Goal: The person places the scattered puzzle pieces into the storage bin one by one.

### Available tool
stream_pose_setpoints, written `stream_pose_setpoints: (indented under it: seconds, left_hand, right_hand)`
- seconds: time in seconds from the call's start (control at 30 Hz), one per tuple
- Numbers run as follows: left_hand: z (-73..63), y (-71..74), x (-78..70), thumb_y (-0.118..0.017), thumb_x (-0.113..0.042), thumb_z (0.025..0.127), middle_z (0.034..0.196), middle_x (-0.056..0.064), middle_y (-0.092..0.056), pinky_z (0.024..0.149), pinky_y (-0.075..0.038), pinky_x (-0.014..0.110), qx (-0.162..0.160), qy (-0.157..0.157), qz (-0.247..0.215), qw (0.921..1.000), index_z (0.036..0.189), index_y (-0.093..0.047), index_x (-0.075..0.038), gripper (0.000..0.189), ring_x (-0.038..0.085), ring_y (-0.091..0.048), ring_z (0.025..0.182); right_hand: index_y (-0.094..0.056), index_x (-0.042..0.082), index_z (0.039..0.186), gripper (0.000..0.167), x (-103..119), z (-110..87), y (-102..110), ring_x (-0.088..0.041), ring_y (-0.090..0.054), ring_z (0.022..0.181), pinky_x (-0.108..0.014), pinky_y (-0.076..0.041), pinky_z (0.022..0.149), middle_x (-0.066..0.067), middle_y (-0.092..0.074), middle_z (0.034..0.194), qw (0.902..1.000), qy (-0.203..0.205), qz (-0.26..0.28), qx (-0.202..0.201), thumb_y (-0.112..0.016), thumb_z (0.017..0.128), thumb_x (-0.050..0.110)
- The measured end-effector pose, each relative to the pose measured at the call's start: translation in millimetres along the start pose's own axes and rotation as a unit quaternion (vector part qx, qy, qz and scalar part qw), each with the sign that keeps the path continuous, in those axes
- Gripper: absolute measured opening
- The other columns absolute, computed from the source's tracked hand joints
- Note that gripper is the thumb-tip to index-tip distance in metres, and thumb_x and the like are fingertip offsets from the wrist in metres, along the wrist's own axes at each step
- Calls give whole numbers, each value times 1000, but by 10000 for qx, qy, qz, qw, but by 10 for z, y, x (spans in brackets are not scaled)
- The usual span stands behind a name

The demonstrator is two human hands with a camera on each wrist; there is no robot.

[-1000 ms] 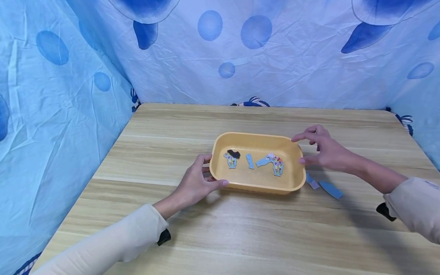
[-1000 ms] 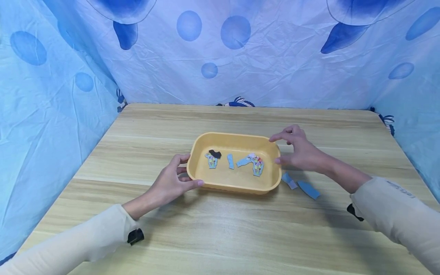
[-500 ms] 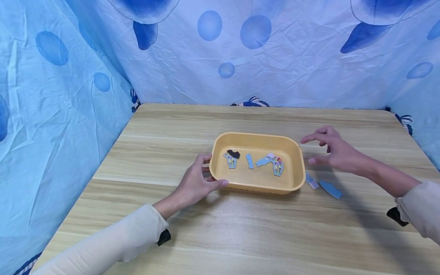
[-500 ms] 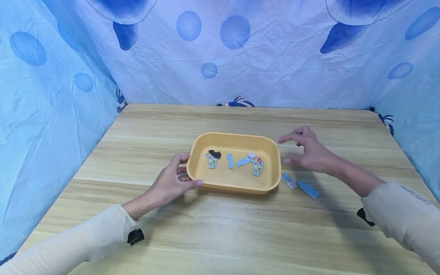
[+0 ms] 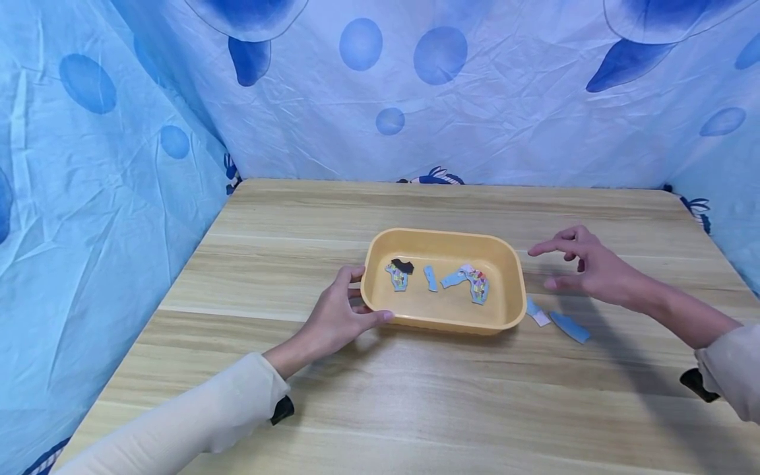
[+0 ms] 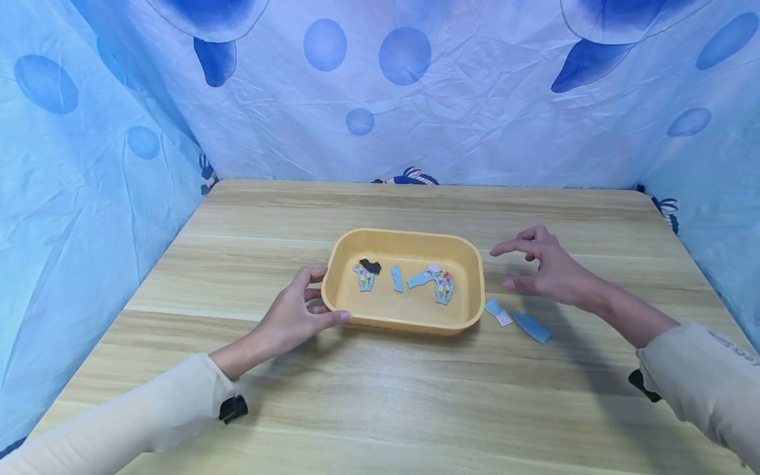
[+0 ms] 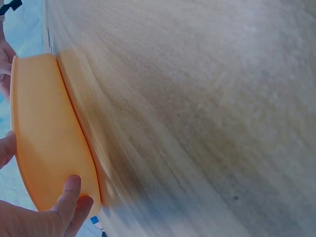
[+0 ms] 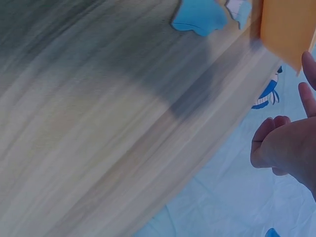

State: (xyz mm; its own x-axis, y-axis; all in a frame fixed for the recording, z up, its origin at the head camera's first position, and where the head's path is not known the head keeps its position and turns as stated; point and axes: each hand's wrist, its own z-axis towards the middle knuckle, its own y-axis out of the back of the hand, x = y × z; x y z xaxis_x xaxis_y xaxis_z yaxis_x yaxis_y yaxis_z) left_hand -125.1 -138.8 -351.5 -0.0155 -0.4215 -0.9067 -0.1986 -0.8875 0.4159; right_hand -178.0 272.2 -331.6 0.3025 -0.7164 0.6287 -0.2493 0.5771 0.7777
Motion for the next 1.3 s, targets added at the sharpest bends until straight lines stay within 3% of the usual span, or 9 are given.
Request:
stream_pose_setpoints:
  seconds: [0.2, 0.5, 0.77, 1.1, 1.3]
  left_hand:
    - [1, 2, -3, -88, -18, 70, 136, 11, -46, 84, -57, 28, -3, 5, 16, 10000, 140, -37, -8, 87, 27, -62, 110]
    - [4, 4, 0, -88, -18, 70, 137, 11, -46, 84, -57, 27, 12, 12, 28, 10000, 140, -36, -8, 88, 27, -62, 110]
    - [4, 9, 13, -88, -19, 70, 137, 11, -45, 84, -57, 28, 19, 27, 16, 10000, 140, -36, -8, 88, 27, -61, 111]
    - [9, 8, 20, -88, -20, 69, 137, 9, -46, 85, -57, 28, 5, 33, 24, 10000, 139, -37, -10, 87, 27, -61, 112]
    - [3, 6, 12, -88, -20, 69, 137, 10, -46, 85, -57, 28, 9, 39, 51, 10000, 139, -36, -9, 88, 26, -61, 112]
  right_hand:
    - [-60, 15, 128, 50, -98, -52, 3, -24, -33, 102, -32, -35, 68, -12, -36, 124, 9999, -115, 33, 121, -78, 81, 13]
    - [-63, 11, 123, 50, -278, -136, -2, -13, -31, 98, -29, -32, 63, -8, -40, 119, 9998, 145, -82, 103, -81, 76, 8]
    - [-61, 11, 126, 54, -369, -203, 0, -21, -30, 100, -31, -33, 69, -14, -39, 121, 9986, -147, -66, 495, -82, 76, 14]
    - [-61, 19, 127, 62, -468, -327, -12, -9, -36, 99, -28, -40, 71, -4, -47, 119, 9953, 621, -398, 620, -86, 70, 19]
    - [-60, 17, 127, 66, -540, -385, -69, -7, -36, 102, -26, -43, 73, 2, -49, 121, 9903, 1171, -453, 592, -88, 67, 16]
